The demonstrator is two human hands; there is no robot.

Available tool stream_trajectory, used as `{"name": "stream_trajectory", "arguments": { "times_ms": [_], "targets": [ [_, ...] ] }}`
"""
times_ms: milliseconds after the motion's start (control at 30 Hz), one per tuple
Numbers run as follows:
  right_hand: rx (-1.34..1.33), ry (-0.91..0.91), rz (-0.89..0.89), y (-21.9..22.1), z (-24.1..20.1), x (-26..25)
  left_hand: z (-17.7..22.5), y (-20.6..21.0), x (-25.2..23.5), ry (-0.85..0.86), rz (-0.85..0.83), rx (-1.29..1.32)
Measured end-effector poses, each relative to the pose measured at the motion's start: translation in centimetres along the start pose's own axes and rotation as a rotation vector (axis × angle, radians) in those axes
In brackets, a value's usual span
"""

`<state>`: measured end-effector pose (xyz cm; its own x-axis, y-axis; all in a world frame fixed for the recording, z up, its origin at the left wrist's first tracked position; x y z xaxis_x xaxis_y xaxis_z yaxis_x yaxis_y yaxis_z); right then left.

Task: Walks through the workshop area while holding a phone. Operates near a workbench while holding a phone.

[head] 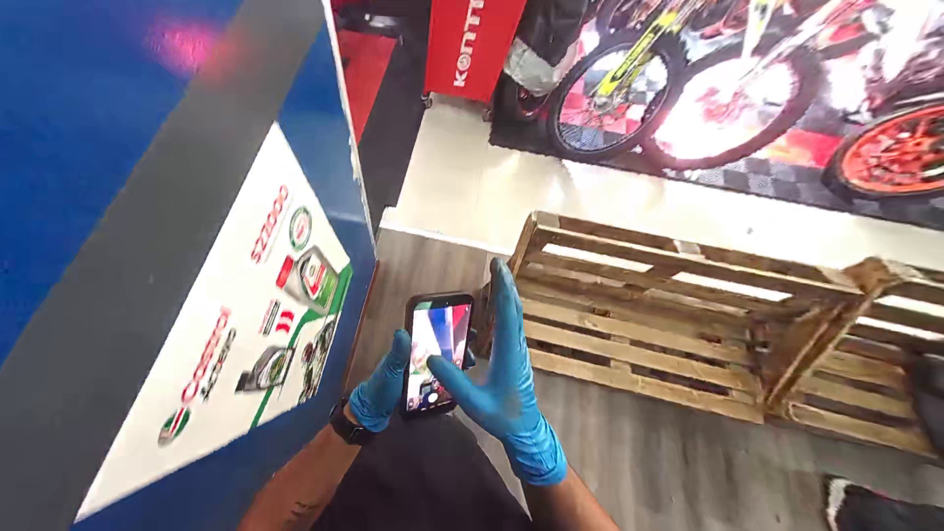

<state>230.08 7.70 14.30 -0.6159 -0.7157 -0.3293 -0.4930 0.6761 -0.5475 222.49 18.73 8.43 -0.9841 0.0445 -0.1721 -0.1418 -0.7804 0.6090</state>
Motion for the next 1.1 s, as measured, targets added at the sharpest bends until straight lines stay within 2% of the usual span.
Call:
{"name": "stream_trajectory", "arguments": {
  "times_ms": [200, 333, 467, 567, 667, 867, 1100],
  "targets": [
    [0.075, 0.038, 0.063, -4.0, 7.6, -15.6, 2.5, -5.6, -13.7, 0.033, -0.047, -0.106],
    [-0.053, -0.009, 0.011, -6.6, 13.6, -23.6, 3.0, -10.4, -22.1, 0.025, 0.001, -0.048],
    [-0.185, -0.041, -0.083, -9.2, 21.9, -31.4, 3.1, -16.1, -32.1, 0.058, 0.032, 0.033],
    [-0.279, -0.029, -0.195, -10.3, 29.6, -36.7, 3.0, -20.5, -41.1, 0.090, -0.059, 0.153],
    [-0.326, -0.005, -0.303, -11.5, 35.6, -42.4, 5.1, -24.1, -49.9, 0.152, -0.031, 0.199],
    [-0.238, -0.074, -0.477, -13.4, 39.9, -56.0, 11.0, -29.2, -61.3, 0.282, 0.079, 0.191],
    [-0.301, -0.133, -0.537, -12.8, 44.8, -70.0, 15.3, -37.9, -69.9, 0.365, 0.137, 0.194]
  ]
}}
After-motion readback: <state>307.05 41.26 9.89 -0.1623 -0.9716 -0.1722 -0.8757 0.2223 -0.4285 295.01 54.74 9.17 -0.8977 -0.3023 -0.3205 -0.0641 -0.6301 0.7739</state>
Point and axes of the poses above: each hand's wrist, its own x-axis away from the middle knuckle, its own y-axis out of the palm, z = x × y, the point moved 7 cm from there along -x, towards the middle knuckle, and after that the axes turned 15 degrees about -z, right-handed, at the moved point
